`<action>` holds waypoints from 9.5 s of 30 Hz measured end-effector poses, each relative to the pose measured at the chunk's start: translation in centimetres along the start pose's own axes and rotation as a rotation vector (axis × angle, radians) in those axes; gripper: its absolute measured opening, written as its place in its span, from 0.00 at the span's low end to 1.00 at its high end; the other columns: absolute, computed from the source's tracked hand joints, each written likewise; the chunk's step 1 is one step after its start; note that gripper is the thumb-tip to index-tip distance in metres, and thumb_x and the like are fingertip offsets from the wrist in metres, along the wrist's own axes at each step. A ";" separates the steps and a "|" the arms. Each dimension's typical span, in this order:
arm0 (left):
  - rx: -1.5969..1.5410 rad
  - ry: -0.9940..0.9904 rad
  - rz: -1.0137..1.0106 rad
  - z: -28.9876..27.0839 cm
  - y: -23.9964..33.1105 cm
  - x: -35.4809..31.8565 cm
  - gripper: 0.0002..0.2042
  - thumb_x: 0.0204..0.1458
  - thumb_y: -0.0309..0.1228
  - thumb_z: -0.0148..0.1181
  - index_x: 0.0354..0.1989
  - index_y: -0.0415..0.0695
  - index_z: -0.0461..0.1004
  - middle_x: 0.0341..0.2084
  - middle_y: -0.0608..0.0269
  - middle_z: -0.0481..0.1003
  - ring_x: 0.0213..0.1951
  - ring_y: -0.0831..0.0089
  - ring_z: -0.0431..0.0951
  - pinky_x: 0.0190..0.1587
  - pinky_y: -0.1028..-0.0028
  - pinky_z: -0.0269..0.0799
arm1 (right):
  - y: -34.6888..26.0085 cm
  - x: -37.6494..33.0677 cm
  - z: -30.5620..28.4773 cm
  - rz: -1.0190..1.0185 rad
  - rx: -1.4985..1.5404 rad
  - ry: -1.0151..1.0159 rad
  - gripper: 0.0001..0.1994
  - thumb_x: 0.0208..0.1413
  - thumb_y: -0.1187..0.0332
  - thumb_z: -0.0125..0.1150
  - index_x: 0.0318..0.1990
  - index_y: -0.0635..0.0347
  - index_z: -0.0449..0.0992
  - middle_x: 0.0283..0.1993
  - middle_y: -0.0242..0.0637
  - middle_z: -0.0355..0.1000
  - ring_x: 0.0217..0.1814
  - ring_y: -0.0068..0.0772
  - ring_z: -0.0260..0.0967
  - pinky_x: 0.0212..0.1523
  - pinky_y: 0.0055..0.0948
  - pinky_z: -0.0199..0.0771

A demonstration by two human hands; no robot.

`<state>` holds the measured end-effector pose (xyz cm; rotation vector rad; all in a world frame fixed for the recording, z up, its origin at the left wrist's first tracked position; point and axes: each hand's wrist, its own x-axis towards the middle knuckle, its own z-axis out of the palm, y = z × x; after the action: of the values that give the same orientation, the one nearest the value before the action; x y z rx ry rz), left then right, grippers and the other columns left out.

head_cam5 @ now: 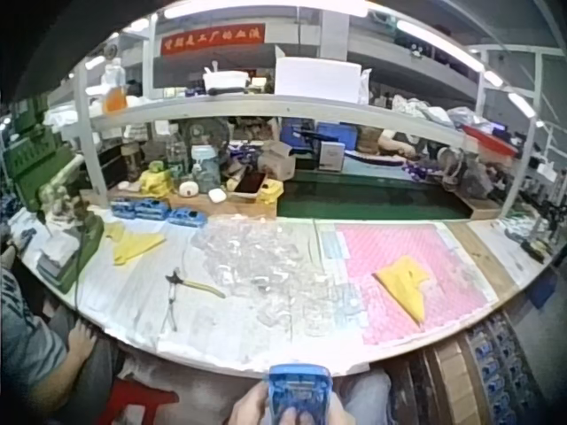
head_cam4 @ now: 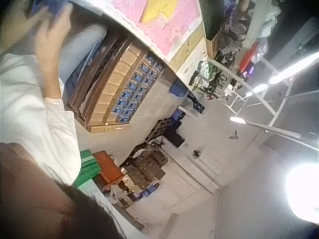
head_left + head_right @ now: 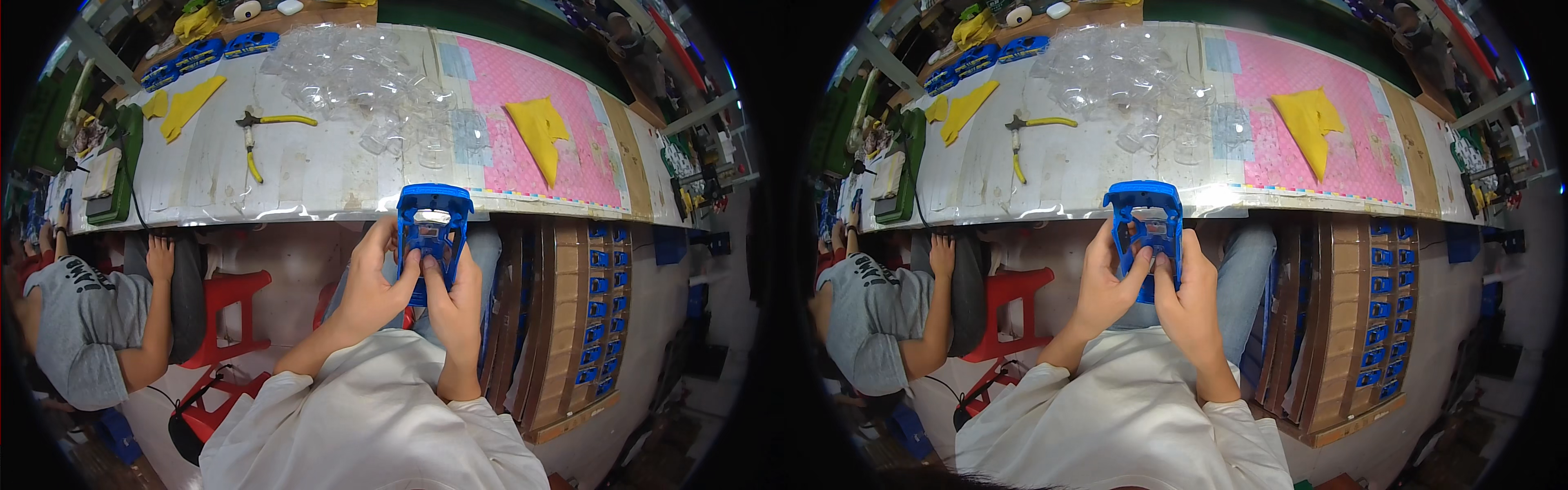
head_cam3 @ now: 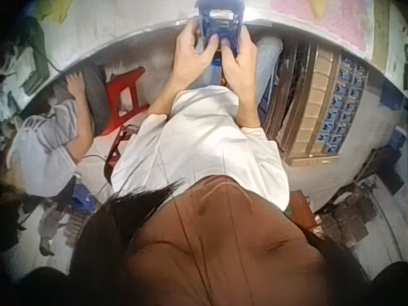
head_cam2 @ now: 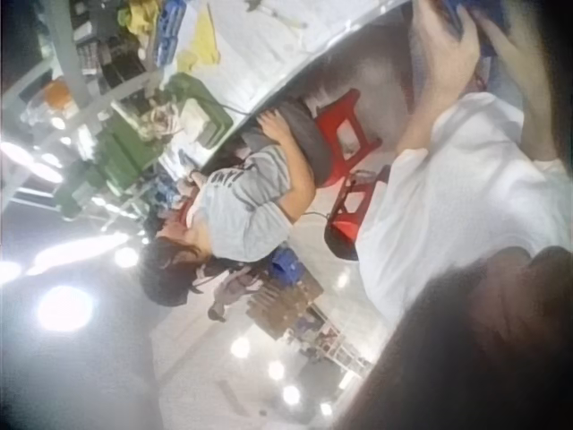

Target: Assembling internal plastic components and clear window pieces into a blue toy car shell at a manufacturing workbench.

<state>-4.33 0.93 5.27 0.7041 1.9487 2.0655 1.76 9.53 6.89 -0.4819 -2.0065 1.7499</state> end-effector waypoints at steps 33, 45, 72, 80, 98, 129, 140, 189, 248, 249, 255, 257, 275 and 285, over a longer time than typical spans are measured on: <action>0.150 0.073 0.081 1.1 0.9 0.8 0.07 0.47 0.22 0.51 0.34 0.36 0.66 0.23 0.51 0.68 0.24 0.63 0.69 0.27 0.71 0.63 | -0.1 1.0 0.2 -0.163 -0.217 0.222 0.03 0.46 0.78 0.51 0.27 0.65 0.63 0.20 0.40 0.61 0.20 0.28 0.57 0.23 0.26 0.59; 0.437 0.412 -0.207 -21.6 -7.3 6.2 0.17 0.49 0.37 0.57 0.43 0.41 0.67 0.28 0.68 0.67 0.27 0.83 0.63 0.28 0.83 0.59 | 6.8 -0.4 -13.1 0.028 -0.351 0.441 0.17 0.46 0.69 0.59 0.44 0.64 0.67 0.41 0.40 0.66 0.39 0.29 0.65 0.40 0.28 0.67; 0.795 -0.127 0.635 -2.1 -2.3 13.7 0.09 0.41 0.22 0.54 0.34 0.38 0.69 0.33 0.52 0.70 0.40 0.57 0.68 0.45 0.65 0.62 | 28.3 -3.3 -49.4 0.989 -1.266 0.774 0.31 0.46 0.50 0.52 0.57 0.53 0.59 0.58 0.45 0.57 0.61 0.48 0.48 0.57 0.48 0.50; 0.847 -0.348 0.924 8.2 -9.0 19.1 0.17 0.37 0.27 0.57 0.38 0.38 0.67 0.40 0.51 0.67 0.47 0.57 0.62 0.49 0.61 0.56 | 28.0 -1.4 -50.9 1.045 -1.341 0.749 0.32 0.42 0.50 0.56 0.57 0.48 0.59 0.56 0.48 0.56 0.60 0.48 0.49 0.56 0.47 0.53; 0.183 -0.214 0.418 7.5 -8.5 21.1 0.09 0.40 0.22 0.55 0.32 0.38 0.70 0.31 0.53 0.71 0.37 0.59 0.71 0.42 0.67 0.65 | 21.2 -4.0 -48.9 0.053 -1.468 1.187 0.27 0.41 0.54 0.64 0.43 0.67 0.66 0.50 0.50 0.59 0.52 0.48 0.57 0.51 0.42 0.59; 0.524 0.166 0.807 9.2 -5.5 22.5 0.02 0.41 0.24 0.55 0.25 0.43 0.70 0.22 0.62 0.71 0.29 0.66 0.70 0.35 0.69 0.57 | 9.5 -4.5 -10.6 0.709 1.462 0.088 0.24 0.45 0.50 0.55 0.37 0.64 0.69 0.44 0.57 0.65 0.50 0.54 0.61 0.56 0.53 0.54; 0.431 -0.520 0.423 3.0 0.3 9.5 0.04 0.39 0.24 0.59 0.25 0.42 0.73 0.21 0.64 0.71 0.26 0.72 0.68 0.36 0.73 0.59 | 5.3 -2.1 -10.2 0.140 1.060 -0.108 0.35 0.50 0.41 0.40 0.54 0.65 0.62 0.58 0.63 0.51 0.32 0.44 0.70 0.35 0.34 0.70; 0.961 -0.283 0.592 -5.0 -9.9 -5.9 0.08 0.38 0.22 0.56 0.30 0.39 0.72 0.31 0.60 0.71 0.41 0.65 0.70 0.42 0.68 0.66 | 7.4 -2.1 -4.6 0.378 1.055 -0.125 0.40 0.48 0.33 0.29 0.42 0.69 0.66 0.36 0.52 0.69 0.30 0.44 0.71 0.31 0.34 0.73; 0.702 -0.394 1.025 0.1 -1.9 -3.5 0.07 0.40 0.26 0.57 0.31 0.45 0.74 0.31 0.67 0.73 0.36 0.73 0.73 0.37 0.77 0.65 | 7.2 -2.3 -4.4 0.316 0.822 0.175 0.24 0.58 0.50 0.30 0.48 0.62 0.61 0.34 0.47 0.69 0.31 0.34 0.70 0.30 0.29 0.74; 0.712 -0.412 1.033 0.0 -1.9 -3.6 0.07 0.40 0.26 0.57 0.31 0.44 0.74 0.31 0.67 0.72 0.36 0.73 0.73 0.38 0.77 0.65 | 7.4 -2.3 -4.5 0.303 0.785 0.174 0.24 0.58 0.50 0.30 0.48 0.61 0.61 0.34 0.47 0.69 0.30 0.34 0.70 0.29 0.30 0.74; 0.751 -0.488 1.065 -0.9 -1.2 -3.0 0.06 0.42 0.27 0.57 0.30 0.45 0.73 0.31 0.67 0.72 0.37 0.75 0.72 0.41 0.78 0.64 | 7.4 -2.5 -4.3 0.315 0.750 0.119 0.22 0.59 0.50 0.30 0.47 0.59 0.62 0.35 0.45 0.68 0.31 0.35 0.71 0.30 0.30 0.74; 0.742 -0.491 1.076 -1.2 -1.2 -3.0 0.06 0.41 0.27 0.57 0.30 0.45 0.73 0.31 0.67 0.72 0.37 0.75 0.72 0.41 0.78 0.64 | 6.8 -2.3 -4.4 0.298 0.779 0.119 0.22 0.59 0.51 0.31 0.47 0.59 0.62 0.36 0.43 0.69 0.32 0.35 0.70 0.32 0.30 0.75; 0.725 -0.310 1.063 -0.1 -2.4 -3.8 0.09 0.38 0.25 0.60 0.32 0.43 0.75 0.30 0.65 0.74 0.36 0.72 0.74 0.32 0.79 0.65 | 6.8 -2.9 -3.7 0.264 0.729 0.092 0.21 0.59 0.52 0.30 0.48 0.57 0.60 0.41 0.41 0.67 0.40 0.36 0.69 0.38 0.32 0.74; 0.815 -0.469 0.801 0.4 -1.0 -3.8 0.12 0.40 0.35 0.61 0.34 0.44 0.75 0.34 0.64 0.74 0.43 0.70 0.72 0.41 0.73 0.63 | 5.5 -2.9 -2.9 0.263 0.653 -0.009 0.23 0.52 0.55 0.37 0.50 0.61 0.56 0.44 0.47 0.64 0.45 0.41 0.66 0.45 0.35 0.69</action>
<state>-0.97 -0.39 3.57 2.1806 2.3682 1.0470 5.63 11.18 1.53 -0.5235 -1.2938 2.4181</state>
